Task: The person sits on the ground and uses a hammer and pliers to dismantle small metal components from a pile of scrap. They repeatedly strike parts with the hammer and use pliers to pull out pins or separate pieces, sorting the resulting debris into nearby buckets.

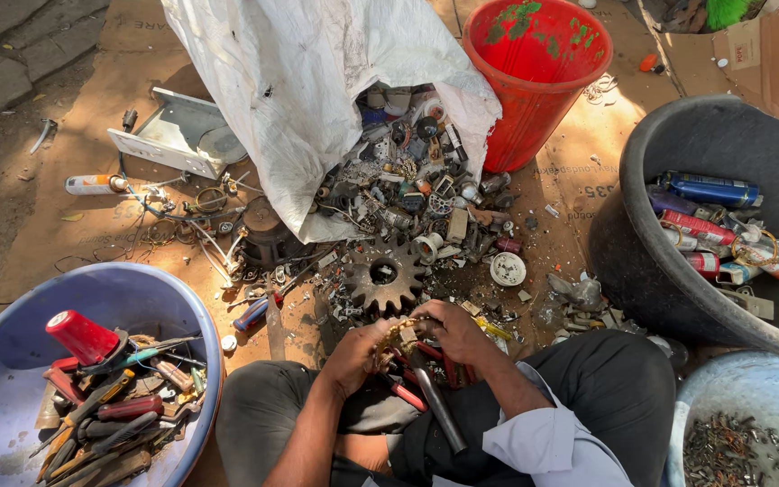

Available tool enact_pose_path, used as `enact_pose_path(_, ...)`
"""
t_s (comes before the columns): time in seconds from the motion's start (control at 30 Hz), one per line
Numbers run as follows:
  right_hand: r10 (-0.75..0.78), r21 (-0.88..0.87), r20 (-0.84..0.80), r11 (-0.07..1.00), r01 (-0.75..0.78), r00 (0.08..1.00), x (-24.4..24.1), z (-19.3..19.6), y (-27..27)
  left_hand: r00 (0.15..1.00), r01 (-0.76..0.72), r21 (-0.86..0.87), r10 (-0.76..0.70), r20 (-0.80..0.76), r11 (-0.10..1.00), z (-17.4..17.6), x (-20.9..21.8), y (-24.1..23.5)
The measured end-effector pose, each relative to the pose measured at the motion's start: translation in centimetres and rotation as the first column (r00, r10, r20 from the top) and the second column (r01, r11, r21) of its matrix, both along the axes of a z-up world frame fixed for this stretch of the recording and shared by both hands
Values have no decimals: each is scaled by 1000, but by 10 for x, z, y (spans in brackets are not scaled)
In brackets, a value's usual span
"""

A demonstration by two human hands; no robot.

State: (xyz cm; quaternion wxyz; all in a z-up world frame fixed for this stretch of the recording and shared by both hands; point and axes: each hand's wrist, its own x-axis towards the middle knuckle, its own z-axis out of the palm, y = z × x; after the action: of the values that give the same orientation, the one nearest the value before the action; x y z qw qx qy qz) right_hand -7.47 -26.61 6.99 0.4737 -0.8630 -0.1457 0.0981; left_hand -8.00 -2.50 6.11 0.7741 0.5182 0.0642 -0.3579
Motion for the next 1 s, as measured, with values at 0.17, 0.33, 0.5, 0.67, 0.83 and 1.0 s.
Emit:
enact_pose_path(0.17, 18, 128, 259, 990, -53, 966, -4, -6, 16, 977, -44, -181, 4, -215, 982, -29, 1, -8)
enact_pose_path(0.33, -613, 23, -219, 775, 632, 759, 8, -12, 3, 847, -454, 42, 416, 331, 890, -29, 11, 9)
enact_pose_path(0.5, -439, -498, -210, 817, 291, 874, -3, -36, -5, 529, -741, 489, -49, 847, 460, -7, 19, 34)
enact_pose_path(0.67, -256, -670, -235, 742, 34, 938, -17, -50, 15, 738, -554, 712, -143, 660, 430, -6, 27, 33)
enact_pose_path(0.83, -367, -743, -347, 669, -14, 863, -13, -26, 11, 901, -298, 858, -175, 398, 418, -11, 32, 35)
enact_pose_path(1.0, -351, -570, -248, 807, 158, 903, -35, -22, 24, 866, -364, 769, -113, 487, 526, -19, 36, 37)
